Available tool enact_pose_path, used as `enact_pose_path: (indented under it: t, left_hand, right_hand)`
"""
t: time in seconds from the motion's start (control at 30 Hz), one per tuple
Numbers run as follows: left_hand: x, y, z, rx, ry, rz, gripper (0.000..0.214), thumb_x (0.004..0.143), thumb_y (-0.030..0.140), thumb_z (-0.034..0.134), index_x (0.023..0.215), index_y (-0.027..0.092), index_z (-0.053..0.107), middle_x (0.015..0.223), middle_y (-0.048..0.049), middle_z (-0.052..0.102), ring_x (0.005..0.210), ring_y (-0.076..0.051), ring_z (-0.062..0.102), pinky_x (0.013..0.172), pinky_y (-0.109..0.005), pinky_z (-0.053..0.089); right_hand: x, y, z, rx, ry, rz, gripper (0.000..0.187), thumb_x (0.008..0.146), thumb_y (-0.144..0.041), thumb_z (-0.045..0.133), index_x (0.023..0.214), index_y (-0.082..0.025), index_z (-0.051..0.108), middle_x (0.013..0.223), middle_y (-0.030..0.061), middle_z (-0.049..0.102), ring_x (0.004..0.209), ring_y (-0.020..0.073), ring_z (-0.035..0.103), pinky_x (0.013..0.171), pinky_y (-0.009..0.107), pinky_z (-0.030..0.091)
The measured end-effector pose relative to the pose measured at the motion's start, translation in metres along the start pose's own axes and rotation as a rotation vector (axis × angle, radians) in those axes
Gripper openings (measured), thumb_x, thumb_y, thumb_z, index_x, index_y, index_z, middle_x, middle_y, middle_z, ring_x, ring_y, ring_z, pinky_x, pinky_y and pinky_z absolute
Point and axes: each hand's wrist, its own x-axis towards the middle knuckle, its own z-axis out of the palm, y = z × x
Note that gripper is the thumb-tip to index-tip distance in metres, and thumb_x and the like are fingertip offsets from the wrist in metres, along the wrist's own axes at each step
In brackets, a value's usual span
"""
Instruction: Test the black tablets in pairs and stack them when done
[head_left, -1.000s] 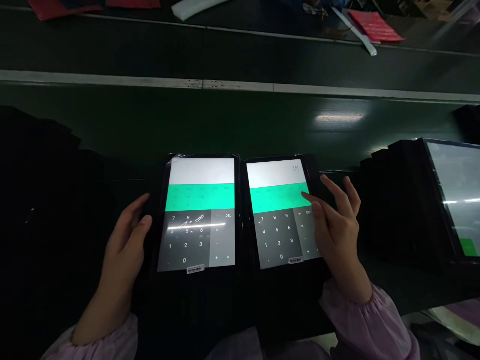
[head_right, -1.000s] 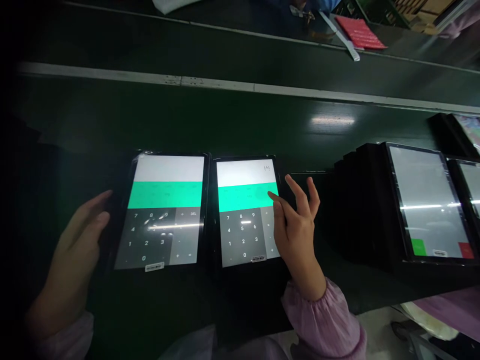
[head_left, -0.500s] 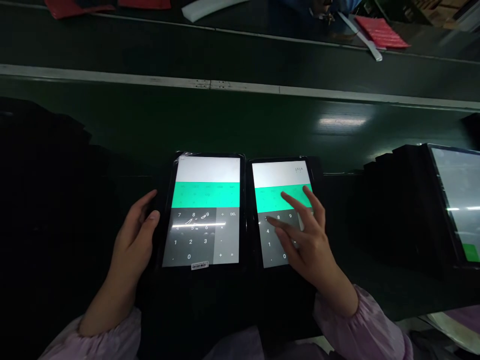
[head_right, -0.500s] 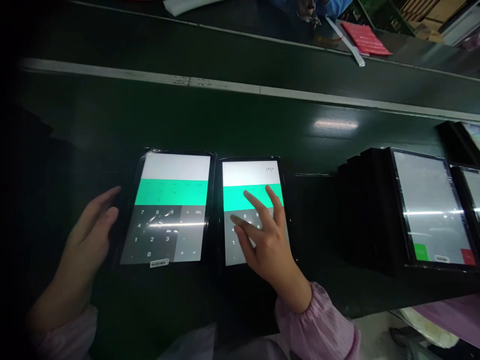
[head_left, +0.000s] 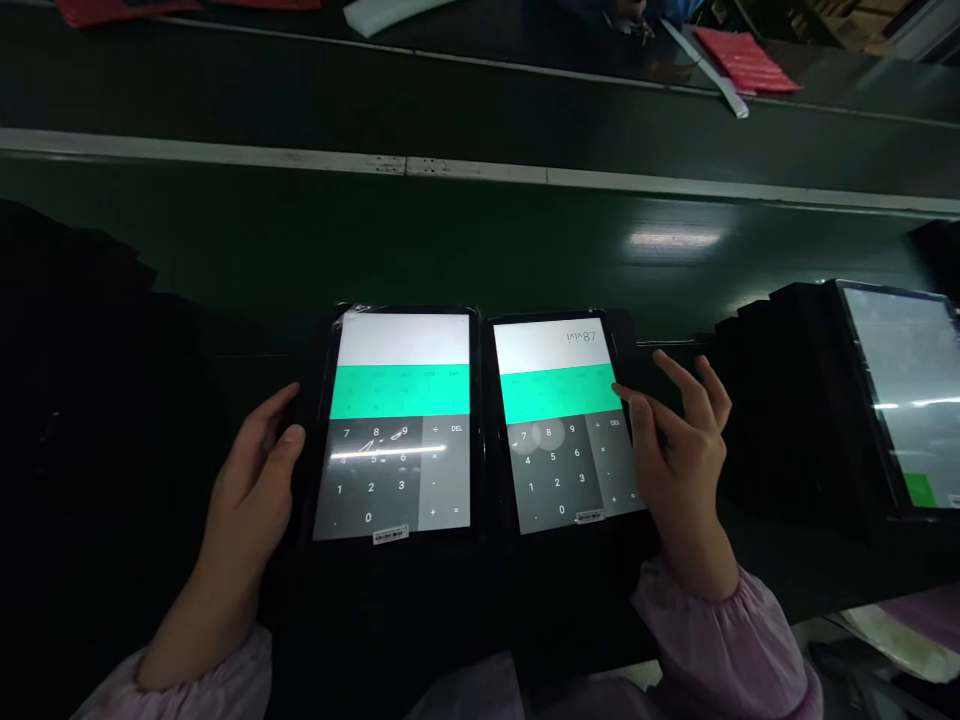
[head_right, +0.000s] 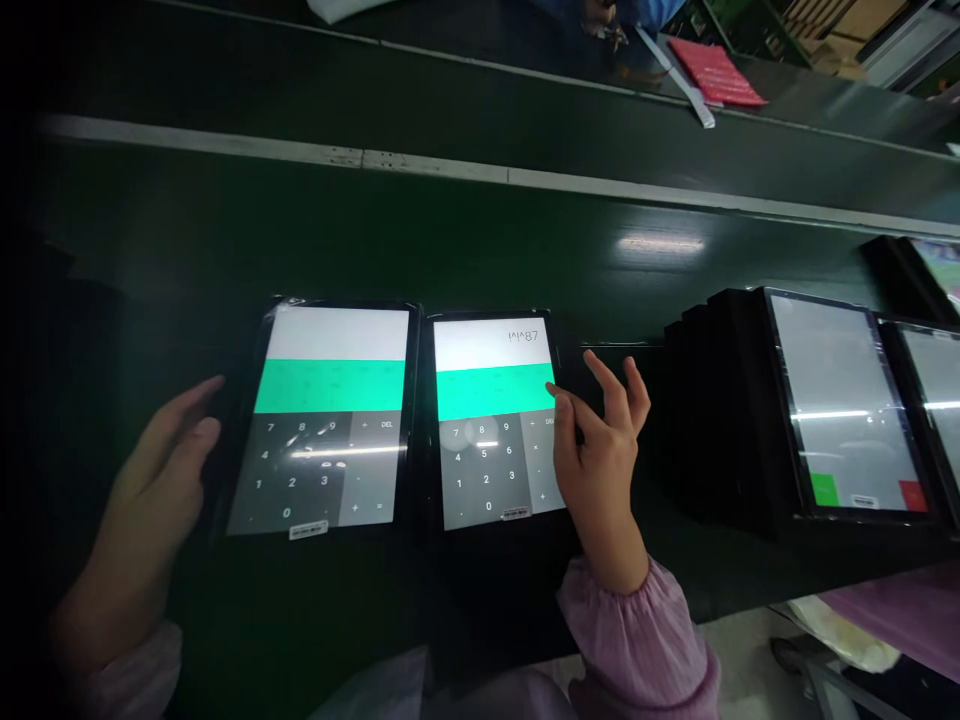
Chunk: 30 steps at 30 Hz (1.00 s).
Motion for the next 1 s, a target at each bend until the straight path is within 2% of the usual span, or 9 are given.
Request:
enact_pose_path:
  t: [0.13, 0.27, 0.37, 0.53, 0.67, 0.77, 0.87, 1.0]
  left_hand:
    - [0.0, 0.002, 0.0, -0.016, -0.017, -0.008, 0.061, 0.088, 0.04, 0.061, 0.145, 0.022, 0.07, 0.16, -0.0089, 0.061, 0.154, -0.038, 0.049, 0.123, -0.057, 0.048]
    - [0.001, -0.002, 0.001, -0.02, 0.006, 0.022, 0.055, 0.087, 0.039, 0.063, 0.14, 0.027, 0.072, 0.155, -0.0057, 0.066, 0.154, -0.037, 0.05, 0.123, -0.057, 0.048]
    - [0.001, -0.007, 0.0, -0.025, -0.011, 0.115, 0.045, 0.089, 0.04, 0.062, 0.13, 0.027, 0.075, 0.151, -0.0058, 0.07, 0.153, -0.036, 0.05, 0.126, -0.056, 0.044]
    - [0.012, -0.01, 0.0, -0.082, -0.049, 0.243, 0.035, 0.091, 0.042, 0.063, 0.119, 0.026, 0.077, 0.148, -0.0075, 0.071, 0.156, -0.036, 0.048, 0.133, -0.056, 0.033]
    - [0.031, -0.003, 0.004, -0.144, -0.123, 0.375, 0.037, 0.095, 0.042, 0.062, 0.121, 0.021, 0.077, 0.156, -0.0118, 0.064, 0.159, -0.034, 0.044, 0.137, -0.054, 0.022]
    - [0.038, -0.001, 0.009, -0.191, -0.187, 0.402, 0.042, 0.097, 0.043, 0.06, 0.127, 0.02, 0.076, 0.162, -0.0124, 0.059, 0.161, -0.033, 0.041, 0.137, -0.054, 0.021]
    - [0.037, -0.007, 0.013, -0.204, -0.213, 0.411, 0.043, 0.095, 0.047, 0.062, 0.128, 0.023, 0.076, 0.16, -0.0116, 0.059, 0.161, -0.035, 0.039, 0.137, -0.056, 0.021]
    - [0.037, -0.019, 0.016, -0.218, -0.203, 0.442, 0.04, 0.097, 0.053, 0.06, 0.124, 0.03, 0.078, 0.154, -0.0076, 0.063, 0.157, -0.035, 0.045, 0.135, -0.059, 0.028]
  right_hand:
    - [-0.003, 0.003, 0.003, -0.002, -0.05, 0.013, 0.041, 0.113, -0.042, 0.05, 0.104, -0.027, 0.088, 0.148, 0.0098, 0.068, 0.153, 0.0449, 0.045, 0.116, 0.076, 0.044]
    - [-0.005, 0.0, 0.004, 0.006, -0.123, -0.044, 0.036, 0.112, -0.037, 0.051, 0.112, -0.028, 0.086, 0.159, 0.0079, 0.059, 0.16, 0.0447, 0.035, 0.12, 0.076, 0.041]
    - [-0.006, -0.002, 0.005, 0.037, -0.145, -0.07, 0.034, 0.112, -0.033, 0.051, 0.114, -0.028, 0.085, 0.162, 0.0077, 0.057, 0.162, 0.0446, 0.031, 0.122, 0.077, 0.039]
    - [-0.005, 0.0, 0.004, 0.071, -0.113, 0.02, 0.033, 0.111, -0.033, 0.052, 0.116, -0.029, 0.085, 0.158, 0.0065, 0.061, 0.161, 0.0439, 0.033, 0.123, 0.08, 0.038]
    - [-0.004, -0.004, 0.003, 0.079, -0.156, -0.055, 0.036, 0.113, -0.033, 0.049, 0.118, -0.028, 0.084, 0.162, 0.0067, 0.057, 0.165, 0.0446, 0.027, 0.123, 0.08, 0.036]
    - [0.0, -0.017, 0.001, 0.072, -0.128, -0.063, 0.034, 0.113, -0.031, 0.05, 0.117, -0.028, 0.084, 0.157, 0.0071, 0.062, 0.163, 0.0431, 0.032, 0.122, 0.078, 0.041]
    - [0.001, -0.042, 0.003, 0.118, -0.081, -0.101, 0.031, 0.111, -0.025, 0.053, 0.116, -0.027, 0.084, 0.154, 0.0077, 0.065, 0.16, 0.04, 0.038, 0.122, 0.072, 0.044]
    - [-0.002, -0.085, 0.018, 0.138, -0.204, -0.175, 0.033, 0.112, -0.024, 0.05, 0.119, -0.024, 0.082, 0.16, 0.0102, 0.059, 0.164, 0.0409, 0.031, 0.122, 0.072, 0.047]
